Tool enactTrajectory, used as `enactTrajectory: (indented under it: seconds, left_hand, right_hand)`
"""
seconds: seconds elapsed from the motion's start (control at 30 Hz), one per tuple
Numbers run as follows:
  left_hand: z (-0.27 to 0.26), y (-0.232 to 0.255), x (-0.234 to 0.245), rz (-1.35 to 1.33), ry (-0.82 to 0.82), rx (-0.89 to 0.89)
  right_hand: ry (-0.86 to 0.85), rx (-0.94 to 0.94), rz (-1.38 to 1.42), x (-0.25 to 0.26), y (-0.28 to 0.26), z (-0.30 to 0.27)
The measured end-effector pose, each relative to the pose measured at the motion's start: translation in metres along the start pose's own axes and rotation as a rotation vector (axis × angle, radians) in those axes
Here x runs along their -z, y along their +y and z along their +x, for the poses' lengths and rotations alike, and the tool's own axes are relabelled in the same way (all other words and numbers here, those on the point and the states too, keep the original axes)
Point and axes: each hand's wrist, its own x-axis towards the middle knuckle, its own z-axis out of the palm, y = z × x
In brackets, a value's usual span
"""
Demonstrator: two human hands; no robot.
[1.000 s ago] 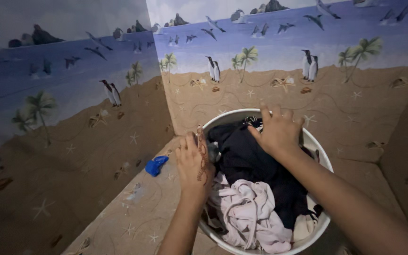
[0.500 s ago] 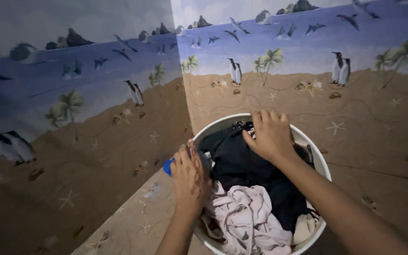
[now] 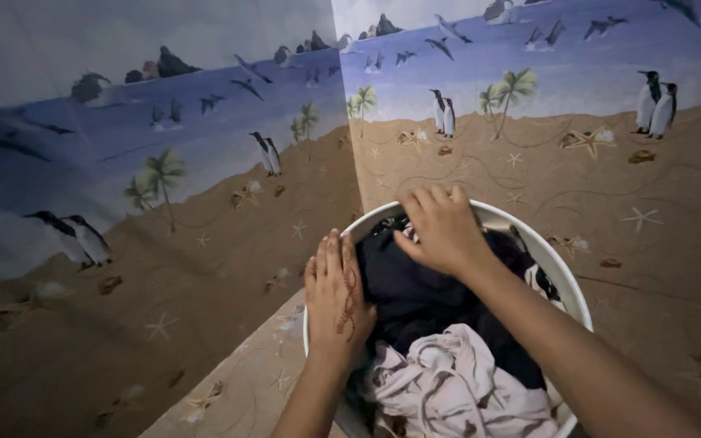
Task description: The person sorts through clothes in a bucket by hand and picks up a blue object from the tiled floor.
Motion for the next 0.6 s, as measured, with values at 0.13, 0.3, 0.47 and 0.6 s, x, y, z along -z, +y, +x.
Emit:
enactTrajectory:
  seconds: [0.13, 0.3, 0.47, 0.6]
  left_hand:
    - [0.007, 0.007, 0.009, -0.040, 0.019, -0.048]
    - [0.012, 0.008, 0.000, 0.054, 0.078, -0.122]
    - [0.007, 0.013, 0.000, 0.038, -0.006, -0.035]
    - [0.002, 0.011, 0.000, 0.041, -0.031, 0.013]
  right_hand:
    - [-0.053, 0.032, 0.077, 0.001, -0.008, 0.005]
    - [0.010, 0.122, 0.157, 0.004, -0.010, 0.005]
    - [0.014, 0.134, 0.264, 0.008, -0.014, 0.005]
    - [0.043, 0.141, 0.276, 0.009, -0.024, 0.007]
